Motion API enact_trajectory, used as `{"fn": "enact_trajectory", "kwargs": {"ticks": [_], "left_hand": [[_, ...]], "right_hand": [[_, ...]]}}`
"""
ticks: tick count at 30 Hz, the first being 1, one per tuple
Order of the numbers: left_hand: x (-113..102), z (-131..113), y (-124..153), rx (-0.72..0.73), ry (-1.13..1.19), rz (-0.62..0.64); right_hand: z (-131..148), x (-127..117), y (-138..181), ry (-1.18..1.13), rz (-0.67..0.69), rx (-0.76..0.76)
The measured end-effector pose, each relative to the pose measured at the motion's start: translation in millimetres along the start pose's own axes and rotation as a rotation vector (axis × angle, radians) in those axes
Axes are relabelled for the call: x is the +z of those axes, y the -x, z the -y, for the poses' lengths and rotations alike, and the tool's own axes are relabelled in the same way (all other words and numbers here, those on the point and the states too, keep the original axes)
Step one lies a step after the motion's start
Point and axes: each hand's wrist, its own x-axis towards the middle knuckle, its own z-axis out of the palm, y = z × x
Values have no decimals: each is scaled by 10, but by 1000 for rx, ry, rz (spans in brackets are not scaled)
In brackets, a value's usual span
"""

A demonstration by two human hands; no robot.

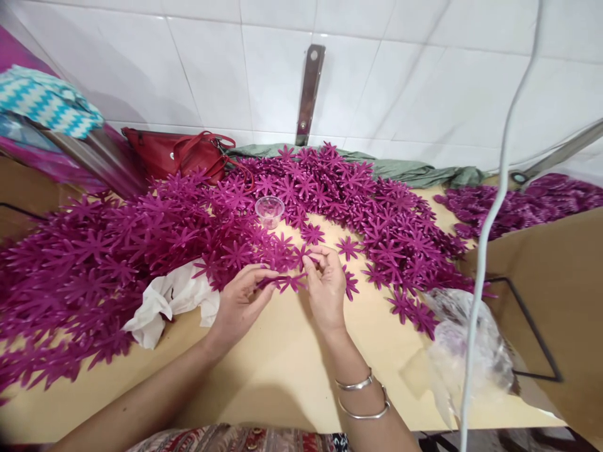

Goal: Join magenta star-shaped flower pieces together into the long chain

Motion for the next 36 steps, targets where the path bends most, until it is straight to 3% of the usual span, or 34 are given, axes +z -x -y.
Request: {"fn": "enact_trajectory", "kwargs": {"ticks": [3,8,14,17,20,24,31,36], "left_hand": [[-1,-15,2,33,-81,56],[-38,-1,-3,4,-50,-11],[-40,71,-8,-47,43,-74],[-24,122,-6,-45,103,-127],[-15,142,-4,-58,126,-146],[-16,111,-5,-125,125,-97],[-24,73,-19,-121,103,-21],[-29,37,-32,-114,93,-16]], "right_hand": [[54,-5,-1,7,-40,-27],[126,10,22,67,-85,-72],[91,88,109,-49,260,84],[55,114,147,-38,346,105],[40,110,151,29,354,77],[43,84,132,103,356,51],[83,80,157,239,403,-35],[104,97,185,287,312,-72]]}}
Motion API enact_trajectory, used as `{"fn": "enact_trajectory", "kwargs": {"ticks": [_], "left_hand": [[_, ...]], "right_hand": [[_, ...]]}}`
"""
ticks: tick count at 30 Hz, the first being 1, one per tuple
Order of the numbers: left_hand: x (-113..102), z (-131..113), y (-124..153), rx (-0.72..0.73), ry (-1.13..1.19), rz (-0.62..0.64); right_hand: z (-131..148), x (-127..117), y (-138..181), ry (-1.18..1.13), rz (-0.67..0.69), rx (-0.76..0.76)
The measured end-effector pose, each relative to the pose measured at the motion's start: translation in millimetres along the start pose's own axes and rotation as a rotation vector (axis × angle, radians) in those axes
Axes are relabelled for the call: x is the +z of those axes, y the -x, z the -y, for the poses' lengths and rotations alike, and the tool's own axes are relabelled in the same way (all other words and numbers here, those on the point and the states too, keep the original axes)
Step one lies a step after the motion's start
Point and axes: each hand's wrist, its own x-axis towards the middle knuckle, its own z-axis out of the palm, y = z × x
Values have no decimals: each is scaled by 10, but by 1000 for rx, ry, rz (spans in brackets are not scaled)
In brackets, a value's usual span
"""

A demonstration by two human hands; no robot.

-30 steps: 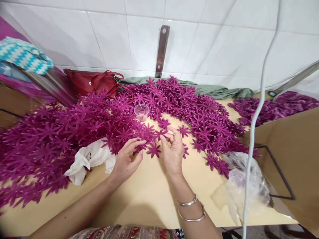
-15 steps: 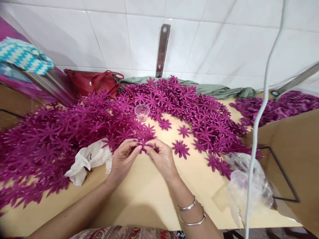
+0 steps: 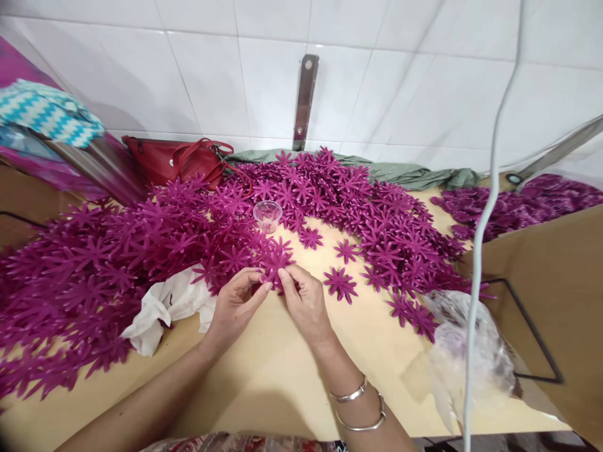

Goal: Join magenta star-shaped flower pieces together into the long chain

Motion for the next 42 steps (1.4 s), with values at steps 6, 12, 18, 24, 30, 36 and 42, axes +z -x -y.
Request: {"fn": "enact_trajectory", "kwargs": {"ticks": [6,12,18,24,30,36,42], "left_hand": [[1,25,5,14,16,-59],[-2,109,3,61,59,-282],[-29,125,41,194,-71,-452],[-46,66,64,229,-186,-369],[-78,70,-6,244,-152,-363],[-101,86,-33,238,-129,-365],[-78,83,-21,211,-102,-348]], "right_hand": [[-52,-91,-54,-55,-285,16],[-184,10,-48,-98,-128,35],[-119,28,-46,191,-129,-204],[241,-15,-478,554,-22,-414],[504,194,-1196,999,326,-237],[458,358,-1579,1093,514,-179],[490,379,-1650,1117,554,-151]]}}
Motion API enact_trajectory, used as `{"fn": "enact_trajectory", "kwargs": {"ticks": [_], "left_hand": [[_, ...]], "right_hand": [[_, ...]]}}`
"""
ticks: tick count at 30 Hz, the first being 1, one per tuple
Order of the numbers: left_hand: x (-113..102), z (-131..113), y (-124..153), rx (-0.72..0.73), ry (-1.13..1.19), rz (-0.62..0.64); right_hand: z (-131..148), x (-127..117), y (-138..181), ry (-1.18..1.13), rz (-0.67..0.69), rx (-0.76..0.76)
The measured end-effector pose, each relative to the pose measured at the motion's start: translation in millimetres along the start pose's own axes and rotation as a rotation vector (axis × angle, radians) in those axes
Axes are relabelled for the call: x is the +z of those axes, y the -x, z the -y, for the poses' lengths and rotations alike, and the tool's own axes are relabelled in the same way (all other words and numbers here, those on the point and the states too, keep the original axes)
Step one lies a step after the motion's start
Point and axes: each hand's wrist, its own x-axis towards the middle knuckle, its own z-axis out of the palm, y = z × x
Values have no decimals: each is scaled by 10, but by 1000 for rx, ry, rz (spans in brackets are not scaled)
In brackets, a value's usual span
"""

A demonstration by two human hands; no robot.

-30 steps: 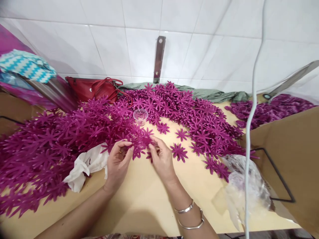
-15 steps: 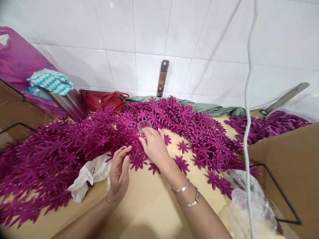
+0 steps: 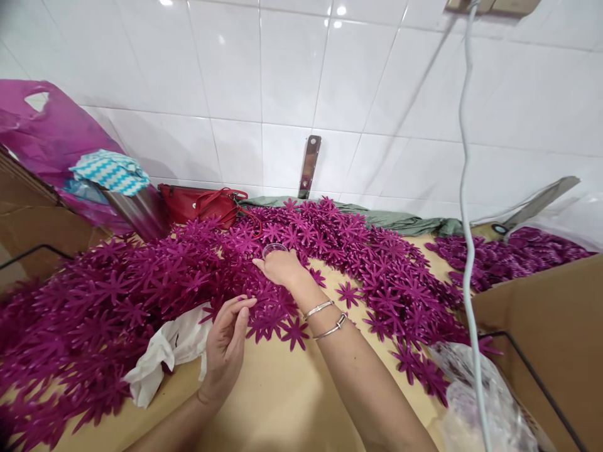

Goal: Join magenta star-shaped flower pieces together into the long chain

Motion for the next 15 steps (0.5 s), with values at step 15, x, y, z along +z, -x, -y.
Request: {"fn": "enact_trajectory", "kwargs": {"ticks": [15], "left_hand": [[62,-19,-30,-299,318,-63]], "right_hand": [[-54,-324,1014,-422,-427,-175]]}}
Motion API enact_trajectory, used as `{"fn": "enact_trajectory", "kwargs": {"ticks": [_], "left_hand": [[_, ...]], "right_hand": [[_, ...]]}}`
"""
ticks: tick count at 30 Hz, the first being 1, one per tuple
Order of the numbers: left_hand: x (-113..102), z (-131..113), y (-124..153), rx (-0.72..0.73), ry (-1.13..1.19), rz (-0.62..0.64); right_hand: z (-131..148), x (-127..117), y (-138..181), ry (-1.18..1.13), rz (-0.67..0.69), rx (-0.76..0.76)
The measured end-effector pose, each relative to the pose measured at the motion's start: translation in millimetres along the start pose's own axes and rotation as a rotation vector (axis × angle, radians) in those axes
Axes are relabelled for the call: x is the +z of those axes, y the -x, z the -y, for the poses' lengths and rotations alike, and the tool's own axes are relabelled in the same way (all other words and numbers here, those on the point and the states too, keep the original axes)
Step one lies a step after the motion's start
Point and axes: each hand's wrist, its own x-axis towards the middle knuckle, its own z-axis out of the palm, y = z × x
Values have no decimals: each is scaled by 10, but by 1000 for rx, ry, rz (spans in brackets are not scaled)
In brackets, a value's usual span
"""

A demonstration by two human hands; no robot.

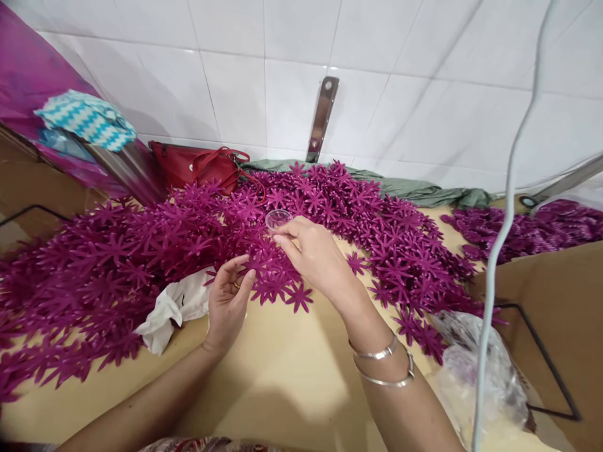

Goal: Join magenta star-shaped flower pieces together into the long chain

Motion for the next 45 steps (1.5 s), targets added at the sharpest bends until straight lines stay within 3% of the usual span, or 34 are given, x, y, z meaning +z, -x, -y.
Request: {"fn": "enact_trajectory", "kwargs": {"ticks": [2,6,11,15,19,23,28,35,45], "left_hand": [[21,-20,3,-36,43,0],[48,-41,11,-101,86,31],[61,-66,38,-108,35,55],[37,-55,55,-63,-14,66],[0,-12,41,25,-141,112],[1,-6,40,43,-170,188],[4,-49,63,-14,-175,247],[5,-58,54,-63,-142,254],[19,-15,80,-72,-83,292]], "right_hand": [[4,-6,273,-30,5,15],[-121,173,703,11,143,169],[-281,510,917,102,184,357],[-337,565,955,122,161,381],[-385,439,959,2,-38,370],[-339,382,870,-400,-174,411],[-164,581,693,-864,-239,478],[-116,833,704,-807,-336,463],[-196,933,752,-885,-288,469]]}}
